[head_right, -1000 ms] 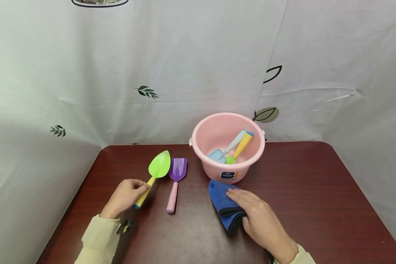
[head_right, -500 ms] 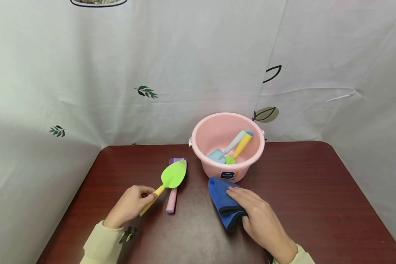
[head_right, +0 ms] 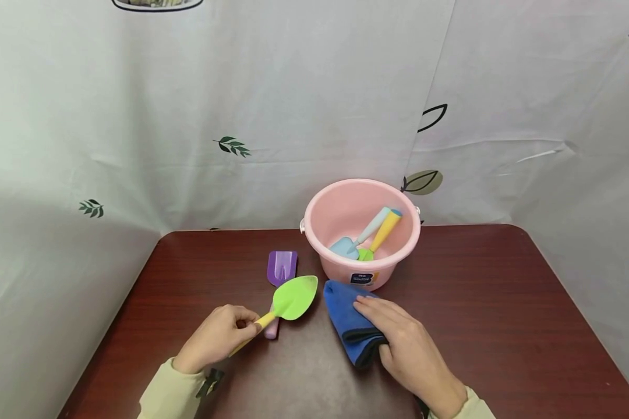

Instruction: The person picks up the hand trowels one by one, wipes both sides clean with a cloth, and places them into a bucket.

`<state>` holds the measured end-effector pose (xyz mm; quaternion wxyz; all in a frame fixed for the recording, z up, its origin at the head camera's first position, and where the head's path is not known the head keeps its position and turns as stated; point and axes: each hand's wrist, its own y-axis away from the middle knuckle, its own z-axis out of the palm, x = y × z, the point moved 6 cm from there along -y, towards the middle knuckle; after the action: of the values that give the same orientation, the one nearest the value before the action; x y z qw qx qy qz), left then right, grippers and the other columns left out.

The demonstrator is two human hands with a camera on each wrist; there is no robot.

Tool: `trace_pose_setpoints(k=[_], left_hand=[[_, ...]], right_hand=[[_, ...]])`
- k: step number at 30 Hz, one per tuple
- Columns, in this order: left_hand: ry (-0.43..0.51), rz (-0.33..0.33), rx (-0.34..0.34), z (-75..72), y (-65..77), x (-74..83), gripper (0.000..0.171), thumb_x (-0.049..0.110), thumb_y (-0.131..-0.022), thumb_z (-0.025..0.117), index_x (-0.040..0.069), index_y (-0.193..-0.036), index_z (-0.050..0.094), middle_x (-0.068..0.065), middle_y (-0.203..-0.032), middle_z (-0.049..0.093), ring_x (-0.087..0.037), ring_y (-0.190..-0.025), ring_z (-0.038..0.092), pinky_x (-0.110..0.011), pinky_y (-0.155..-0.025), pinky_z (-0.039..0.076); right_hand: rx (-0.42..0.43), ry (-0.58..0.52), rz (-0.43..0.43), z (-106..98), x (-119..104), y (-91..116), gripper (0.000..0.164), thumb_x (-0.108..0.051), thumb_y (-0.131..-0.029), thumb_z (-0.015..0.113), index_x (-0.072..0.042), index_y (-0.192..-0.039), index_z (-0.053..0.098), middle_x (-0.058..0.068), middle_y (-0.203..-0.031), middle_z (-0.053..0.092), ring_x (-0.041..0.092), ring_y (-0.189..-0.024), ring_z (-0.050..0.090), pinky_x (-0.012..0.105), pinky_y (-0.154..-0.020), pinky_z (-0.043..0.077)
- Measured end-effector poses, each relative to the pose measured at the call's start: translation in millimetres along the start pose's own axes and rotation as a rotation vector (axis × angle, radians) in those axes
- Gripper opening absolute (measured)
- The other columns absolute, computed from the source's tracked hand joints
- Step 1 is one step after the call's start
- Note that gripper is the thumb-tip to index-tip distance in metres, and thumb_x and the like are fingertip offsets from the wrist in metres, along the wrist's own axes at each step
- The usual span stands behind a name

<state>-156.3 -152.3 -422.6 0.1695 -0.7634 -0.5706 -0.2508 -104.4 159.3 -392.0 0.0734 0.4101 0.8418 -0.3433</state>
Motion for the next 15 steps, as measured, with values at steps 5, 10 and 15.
trace_pose_setpoints(k=[5,10,15], left_hand=[[0.000,0.051,-0.015,7.3,2.0,7.4,0.009,0.018,-0.083,0.070,0.022,-0.077,0.076,0.017,-0.057,0.050,0.001,-0.052,0.040,-0.021,-0.048,0.034],[0.003,0.080,-0.030,14.6,4.3,14.1,0.010,0.016,-0.081,0.069,0.021,-0.076,0.076,0.018,-0.055,0.047,0.001,-0.051,0.038,-0.021,-0.047,0.033],[0.010,0.088,-0.047,21.0,5.5,20.2,0.011,0.015,-0.080,0.067,0.021,-0.075,0.075,0.018,-0.053,0.042,0.001,-0.050,0.037,-0.021,-0.046,0.031]], right_hand=[[0.004,0.002,-0.003,-0.1,-2.4,-1.6,0.079,0.015,-0.065,0.043,-0.011,-0.137,0.063,0.006,-0.138,0.060,0.024,-0.127,0.056,0.010,-0.108,0.026],[0.005,0.001,-0.020,1.4,-6.3,-3.1,0.079,0.015,-0.065,0.042,-0.011,-0.136,0.063,0.006,-0.139,0.060,0.022,-0.129,0.054,0.011,-0.109,0.026],[-0.005,0.005,-0.040,4.1,-10.5,-5.9,0.079,0.015,-0.064,0.042,-0.010,-0.136,0.062,0.006,-0.140,0.059,0.022,-0.129,0.053,0.011,-0.108,0.026]])
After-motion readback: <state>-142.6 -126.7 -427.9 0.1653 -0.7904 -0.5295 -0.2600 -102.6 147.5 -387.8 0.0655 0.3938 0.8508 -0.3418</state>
